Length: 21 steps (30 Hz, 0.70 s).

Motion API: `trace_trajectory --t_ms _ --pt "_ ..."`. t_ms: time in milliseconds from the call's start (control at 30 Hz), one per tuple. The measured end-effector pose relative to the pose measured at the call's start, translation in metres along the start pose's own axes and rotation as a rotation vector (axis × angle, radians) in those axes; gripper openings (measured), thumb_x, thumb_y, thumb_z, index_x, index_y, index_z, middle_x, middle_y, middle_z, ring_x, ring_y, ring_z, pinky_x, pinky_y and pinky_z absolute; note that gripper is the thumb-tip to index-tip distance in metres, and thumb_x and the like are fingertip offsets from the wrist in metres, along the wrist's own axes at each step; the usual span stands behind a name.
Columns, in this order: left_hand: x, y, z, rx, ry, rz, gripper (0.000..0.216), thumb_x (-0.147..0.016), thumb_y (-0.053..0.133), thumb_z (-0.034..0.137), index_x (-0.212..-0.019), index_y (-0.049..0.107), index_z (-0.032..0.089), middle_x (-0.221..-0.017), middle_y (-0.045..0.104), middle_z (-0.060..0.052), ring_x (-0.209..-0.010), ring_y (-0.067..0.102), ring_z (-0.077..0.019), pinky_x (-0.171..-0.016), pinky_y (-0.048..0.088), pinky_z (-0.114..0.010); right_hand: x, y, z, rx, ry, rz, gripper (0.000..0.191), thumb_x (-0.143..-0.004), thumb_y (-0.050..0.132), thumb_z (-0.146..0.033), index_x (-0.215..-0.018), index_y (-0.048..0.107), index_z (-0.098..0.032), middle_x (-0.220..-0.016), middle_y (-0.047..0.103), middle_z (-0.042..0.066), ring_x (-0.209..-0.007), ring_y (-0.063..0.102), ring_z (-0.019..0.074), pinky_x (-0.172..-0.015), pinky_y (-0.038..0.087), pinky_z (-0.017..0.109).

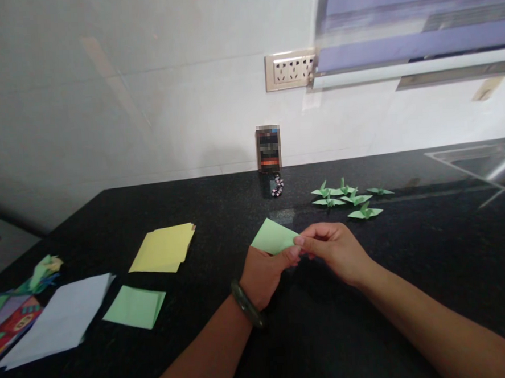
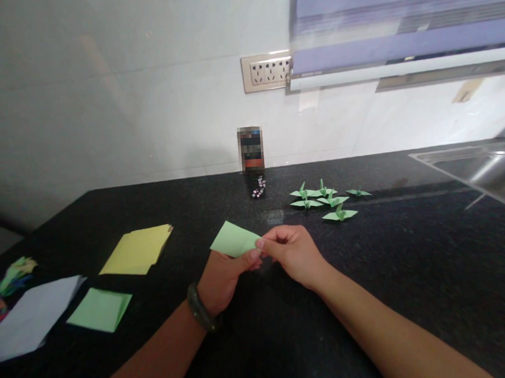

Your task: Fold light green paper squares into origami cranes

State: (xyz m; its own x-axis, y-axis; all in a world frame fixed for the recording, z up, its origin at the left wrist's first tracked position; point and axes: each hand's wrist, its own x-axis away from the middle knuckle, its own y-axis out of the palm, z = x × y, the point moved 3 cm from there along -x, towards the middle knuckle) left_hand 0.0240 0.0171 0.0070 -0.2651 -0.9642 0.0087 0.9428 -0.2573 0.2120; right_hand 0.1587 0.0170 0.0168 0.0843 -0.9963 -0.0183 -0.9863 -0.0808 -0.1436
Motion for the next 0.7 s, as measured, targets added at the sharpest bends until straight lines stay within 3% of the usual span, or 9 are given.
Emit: trace_trajectory --t_ms 167,367,467,533,600,700 --pt "0.000 -0.001 -0.005 0.034 -0.087 0.034 0.019 -0.065 0.069 0.028 -0.071 0.066 0.011 -0.060 0.064 -0.003 -0.054 0.057 -0.0114 -0.057 0.046 -0.024 -0.002 -0.002 -0.001 0.015 -0.002 0.061 0.024 -0.064 0.067 -0.036 -0.057 0.063 -0.014 -0.053 0.059 0.001 -0.050 0.047 0.0106 -0.050 0.037 0.024" --pt "-0.004 -0.002 -0.020 0.165 -0.232 0.045 0.033 -0.068 0.064 0.043 -0.072 0.065 0.010 -0.065 0.067 -0.007 -0.057 0.061 -0.0126 -0.059 0.046 -0.025 -0.001 -0.004 0.003 0.116 -0.084 0.149 0.022 -0.069 0.064 -0.036 -0.063 0.065 -0.015 -0.057 0.062 0.002 -0.051 0.051 0.0125 -0.050 0.039 0.025" --pt "-0.003 -0.004 -0.020 0.202 -0.291 0.111 0.038 -0.067 0.063 0.048 -0.066 0.062 0.010 -0.057 0.064 -0.005 -0.050 0.057 -0.0106 -0.054 0.043 -0.023 0.005 -0.008 -0.003 0.375 -0.290 0.276 0.020 -0.075 0.058 -0.032 -0.064 0.065 -0.017 -0.063 0.064 0.003 -0.057 0.055 0.0147 -0.055 0.042 0.027" --pt "-0.002 -0.003 -0.016 0.190 -0.263 0.072 0.034 -0.067 0.065 0.044 -0.071 0.064 0.010 -0.066 0.066 -0.006 -0.058 0.059 -0.0114 -0.058 0.044 -0.023 0.009 -0.009 -0.011 0.591 -0.510 0.308 0.017 -0.078 0.055 -0.027 -0.066 0.064 -0.018 -0.067 0.064 0.004 -0.063 0.056 0.0159 -0.061 0.043 0.028" --pt "-0.001 0.001 -0.011 0.185 -0.177 -0.032 0.028 -0.068 0.067 0.036 -0.081 0.066 0.012 -0.082 0.067 -0.007 -0.074 0.061 -0.0129 -0.068 0.044 -0.024 0.012 -0.007 -0.017 0.747 -0.708 0.258 0.014 -0.079 0.054 -0.022 -0.070 0.065 -0.019 -0.070 0.065 0.005 -0.067 0.056 0.0164 -0.065 0.043 0.030" --pt "0.000 0.004 -0.008 0.203 -0.071 -0.104 0.025 -0.069 0.066 0.032 -0.081 0.066 0.010 -0.080 0.066 -0.006 -0.073 0.058 -0.0123 -0.071 0.043 -0.025 0.016 -0.001 -0.020 0.877 -0.848 0.132 0.014 -0.080 0.052 -0.018 -0.078 0.066 -0.019 -0.077 0.065 0.007 -0.073 0.054 0.0179 -0.067 0.043 0.032"
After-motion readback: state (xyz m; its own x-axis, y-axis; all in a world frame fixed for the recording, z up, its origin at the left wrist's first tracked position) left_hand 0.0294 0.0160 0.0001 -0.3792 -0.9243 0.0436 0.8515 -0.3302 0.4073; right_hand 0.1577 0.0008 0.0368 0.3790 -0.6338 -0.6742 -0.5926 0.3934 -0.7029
